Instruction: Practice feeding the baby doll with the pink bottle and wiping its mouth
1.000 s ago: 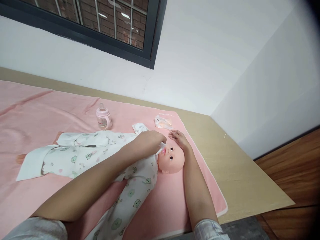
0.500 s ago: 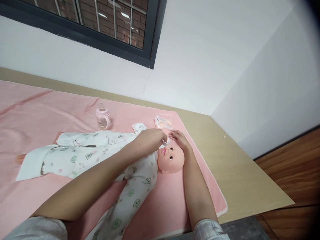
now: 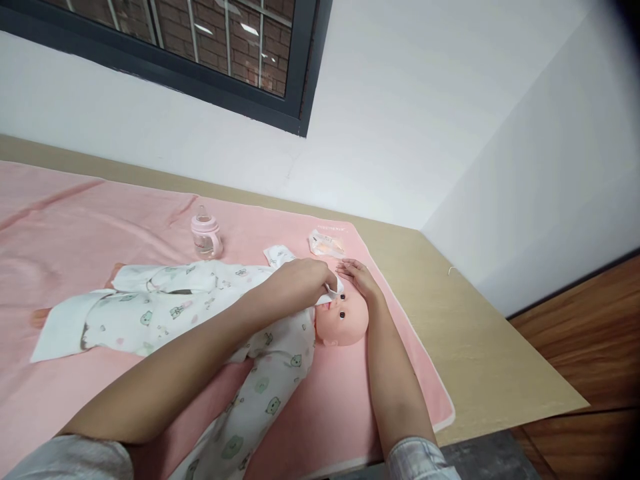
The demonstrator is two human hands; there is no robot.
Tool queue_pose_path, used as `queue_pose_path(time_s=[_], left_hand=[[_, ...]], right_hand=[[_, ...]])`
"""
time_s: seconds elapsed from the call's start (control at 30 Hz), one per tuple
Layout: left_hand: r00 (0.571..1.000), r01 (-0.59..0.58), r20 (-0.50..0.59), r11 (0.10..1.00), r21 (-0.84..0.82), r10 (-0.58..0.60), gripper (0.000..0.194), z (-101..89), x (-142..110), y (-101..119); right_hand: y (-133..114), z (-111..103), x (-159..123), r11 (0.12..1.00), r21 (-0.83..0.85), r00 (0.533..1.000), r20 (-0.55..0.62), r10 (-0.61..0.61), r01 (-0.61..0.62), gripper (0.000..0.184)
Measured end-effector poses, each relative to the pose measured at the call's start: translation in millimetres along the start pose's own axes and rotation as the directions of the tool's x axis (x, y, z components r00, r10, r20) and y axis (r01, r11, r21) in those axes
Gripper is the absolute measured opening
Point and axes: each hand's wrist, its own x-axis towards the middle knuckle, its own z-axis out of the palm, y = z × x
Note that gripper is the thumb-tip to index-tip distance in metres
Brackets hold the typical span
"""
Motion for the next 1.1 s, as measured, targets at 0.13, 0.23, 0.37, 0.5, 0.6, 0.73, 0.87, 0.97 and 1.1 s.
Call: queue_pose_path(time_s=[0.13, 0.23, 0.37, 0.5, 0.6, 0.73, 0.87, 0.97, 1.1], left_hand=[[0.999, -0.034, 0.01, 0.999, 0.0, 0.034, 0.029, 4.2, 0, 1], [1.0, -0.014, 0.022, 1.0, -0.001, 0.014, 0.031, 4.0, 1, 2], [0.999, 0.03, 0.041, 1.0, 0.006, -0.03, 0.034, -0.7, 1, 5], [0.996, 0.055, 0.063, 0.998, 0.008, -0.056, 0.033, -2.5, 2, 6], [0.997, 0.061, 0.047, 0.998, 0.015, -0.062, 0.035, -0.6, 3, 3], [0.996, 0.066, 0.054, 0.998, 0.024, -0.067, 0.036, 2.2, 6, -2], [0.997, 0.061, 0.043, 0.998, 0.031, -0.062, 0.035, 1.5, 6, -3], [0.999, 0.053, 0.011, 0.998, 0.024, -0.053, 0.033, -2.3, 5, -4], [0.994, 0.047, -0.094, 0.999, -0.011, -0.047, 0.031, -13.8, 1, -16]], right_hand=[[0, 0, 0, 1.0, -0.002, 1.0, 0.0, -0.002, 0.002, 0.019], [0, 0, 0, 1.0, -0.005, 1.0, -0.005, 0.001, -0.001, 0.021], [0, 1, -1, 1.0, 0.004, 1.0, -0.004, 0.0, 0.0, 0.019], [-2, 3, -2, 1.0, -0.002, 1.0, -0.01, 0.003, -0.003, 0.017], [-4, 3, -3, 1.0, -0.001, 1.0, -0.01, 0.008, -0.008, 0.017], [-4, 3, -3, 1.0, -0.008, 1.0, -0.019, 0.015, -0.015, 0.018], [-3, 3, -3, 1.0, -0.002, 1.0, -0.011, 0.005, -0.005, 0.021], [-3, 4, -4, 1.0, -0.015, 1.0, -0.002, 0.003, -0.003, 0.021], [-8, 6, -9, 0.999, -0.032, 1.0, 0.021, 0.019, -0.018, 0.026]])
